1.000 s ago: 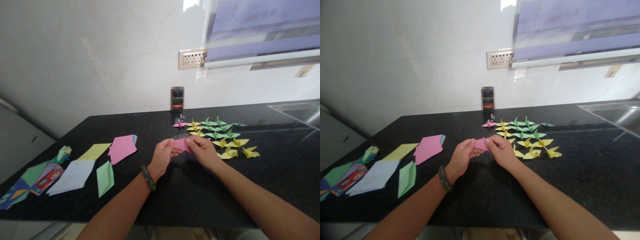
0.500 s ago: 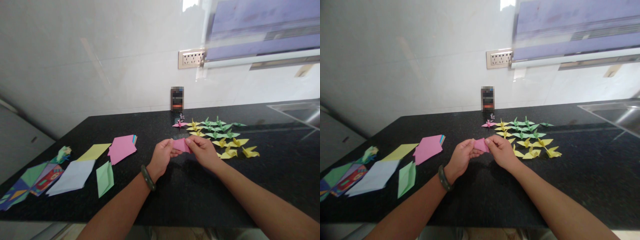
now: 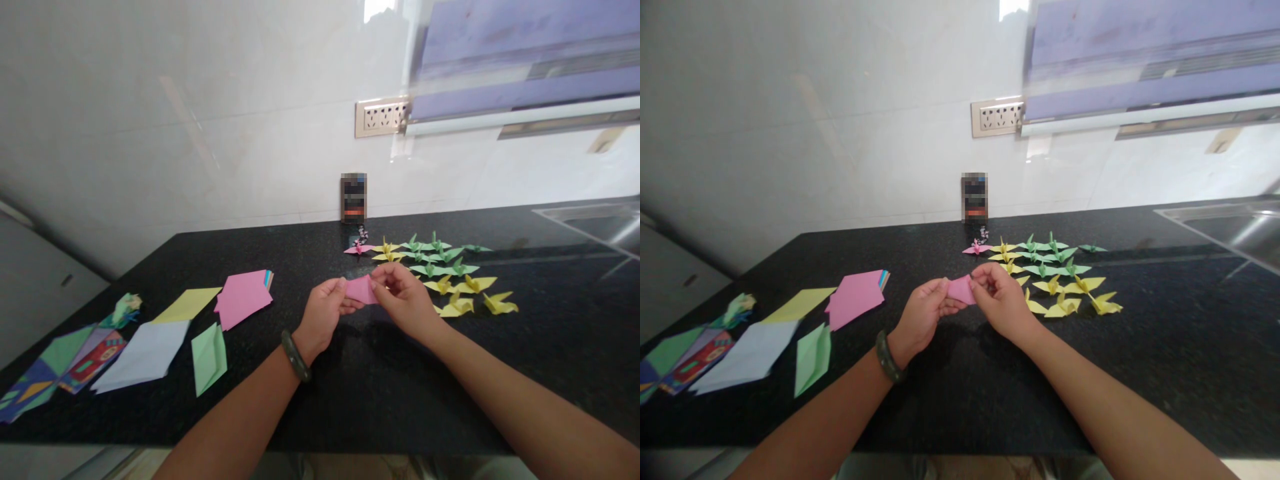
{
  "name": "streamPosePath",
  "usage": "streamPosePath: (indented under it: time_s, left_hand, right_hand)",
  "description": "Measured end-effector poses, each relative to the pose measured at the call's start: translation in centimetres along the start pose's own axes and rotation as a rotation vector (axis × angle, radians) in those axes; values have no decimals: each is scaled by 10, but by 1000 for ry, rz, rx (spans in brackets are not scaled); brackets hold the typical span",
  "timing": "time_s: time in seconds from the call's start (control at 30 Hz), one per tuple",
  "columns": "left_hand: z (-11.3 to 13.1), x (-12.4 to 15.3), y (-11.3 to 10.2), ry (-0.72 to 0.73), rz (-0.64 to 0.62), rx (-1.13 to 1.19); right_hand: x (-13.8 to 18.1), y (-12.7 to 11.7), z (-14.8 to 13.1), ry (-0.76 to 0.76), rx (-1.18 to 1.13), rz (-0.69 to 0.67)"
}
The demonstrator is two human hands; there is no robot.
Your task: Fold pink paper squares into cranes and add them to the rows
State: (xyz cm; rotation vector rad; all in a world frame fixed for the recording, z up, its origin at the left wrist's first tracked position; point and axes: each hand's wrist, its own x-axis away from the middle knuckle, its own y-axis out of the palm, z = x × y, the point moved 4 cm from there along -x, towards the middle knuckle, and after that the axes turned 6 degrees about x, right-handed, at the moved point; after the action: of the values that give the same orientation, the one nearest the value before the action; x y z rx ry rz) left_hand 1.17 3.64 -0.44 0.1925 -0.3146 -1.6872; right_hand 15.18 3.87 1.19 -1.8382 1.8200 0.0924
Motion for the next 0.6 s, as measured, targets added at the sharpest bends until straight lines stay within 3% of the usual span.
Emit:
streamPosePath:
  time_s: [0.2,0.4,0.6]
  left_hand:
    - [0,0,-1,7,24,60]
    - [2,0,-1,19,-7,150]
    - [1,3,2,-75,-82,124]
  right_hand:
    - [0,-3,-10,-191,195,-26]
    - [2,3,-16,-318,255,-135]
    - [3,4,-9,-404,337,-110]
